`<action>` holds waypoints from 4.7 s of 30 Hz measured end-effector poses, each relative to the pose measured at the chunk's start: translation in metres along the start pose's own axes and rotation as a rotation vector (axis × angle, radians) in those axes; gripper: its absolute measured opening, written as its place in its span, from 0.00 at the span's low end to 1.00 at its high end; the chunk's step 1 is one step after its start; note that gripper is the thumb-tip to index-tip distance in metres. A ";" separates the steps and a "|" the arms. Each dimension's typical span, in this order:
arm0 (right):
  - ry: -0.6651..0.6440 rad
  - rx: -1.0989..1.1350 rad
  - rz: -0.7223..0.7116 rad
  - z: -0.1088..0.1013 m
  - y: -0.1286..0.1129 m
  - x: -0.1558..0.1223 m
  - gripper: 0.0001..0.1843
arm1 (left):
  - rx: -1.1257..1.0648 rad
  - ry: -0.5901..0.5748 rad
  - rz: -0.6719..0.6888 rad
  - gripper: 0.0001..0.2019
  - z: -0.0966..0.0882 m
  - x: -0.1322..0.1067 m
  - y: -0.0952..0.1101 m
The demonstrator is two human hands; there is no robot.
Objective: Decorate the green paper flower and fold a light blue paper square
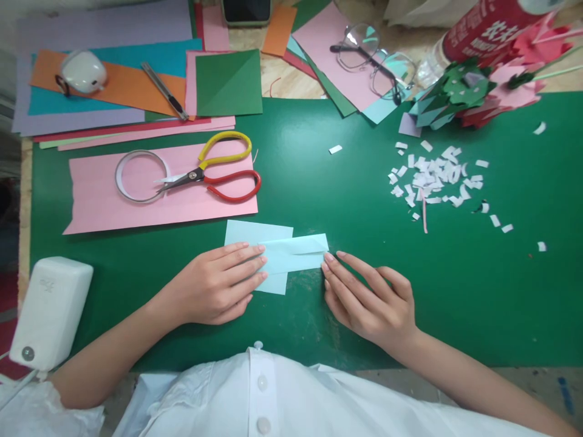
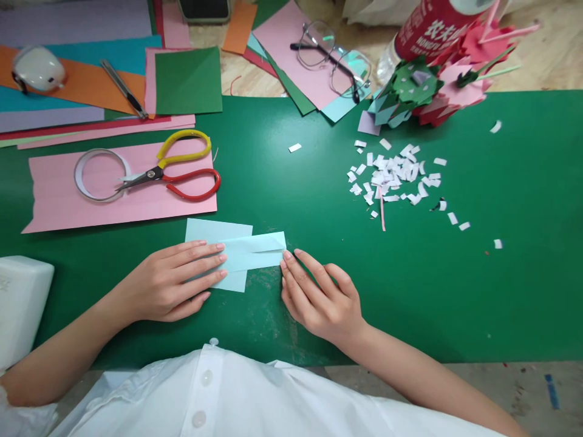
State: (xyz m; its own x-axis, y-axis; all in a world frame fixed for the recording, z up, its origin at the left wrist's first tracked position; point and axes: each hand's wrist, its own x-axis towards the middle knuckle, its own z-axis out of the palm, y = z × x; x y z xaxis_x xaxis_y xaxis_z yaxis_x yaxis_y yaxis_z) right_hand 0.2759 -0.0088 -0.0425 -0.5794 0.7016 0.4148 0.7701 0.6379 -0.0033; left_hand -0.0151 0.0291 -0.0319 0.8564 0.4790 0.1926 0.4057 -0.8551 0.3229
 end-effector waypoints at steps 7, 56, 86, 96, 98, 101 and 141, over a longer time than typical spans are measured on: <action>0.032 0.013 -0.007 0.001 0.006 -0.003 0.13 | -0.008 0.032 0.019 0.12 -0.001 0.000 -0.003; -0.206 0.794 0.006 0.026 0.044 0.048 0.06 | 0.060 0.117 0.005 0.10 0.007 -0.001 -0.005; -0.040 0.902 0.005 0.023 0.009 0.041 0.23 | -0.481 0.094 -0.284 0.27 0.003 -0.002 0.002; 0.378 0.369 -0.270 0.027 0.007 0.042 0.07 | -0.469 0.010 -0.243 0.28 0.003 -0.001 0.003; 0.348 0.342 -0.347 0.026 0.008 0.043 0.05 | -0.405 -0.025 -0.233 0.27 0.003 0.000 0.004; 0.282 0.301 -0.428 0.025 0.011 0.043 0.06 | -0.255 -0.050 -0.215 0.26 0.006 0.001 0.007; 0.143 0.303 -0.588 0.023 0.018 0.034 0.07 | -0.008 -0.127 -0.054 0.28 0.015 0.002 0.011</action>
State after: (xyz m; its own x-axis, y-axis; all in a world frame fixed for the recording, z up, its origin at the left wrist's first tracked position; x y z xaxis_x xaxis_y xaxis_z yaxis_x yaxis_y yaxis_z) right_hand 0.2641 0.0339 -0.0490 -0.8222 0.1750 0.5417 0.2167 0.9761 0.0135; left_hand -0.0037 0.0176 -0.0421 0.8670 0.4951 0.0563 0.4504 -0.8269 0.3368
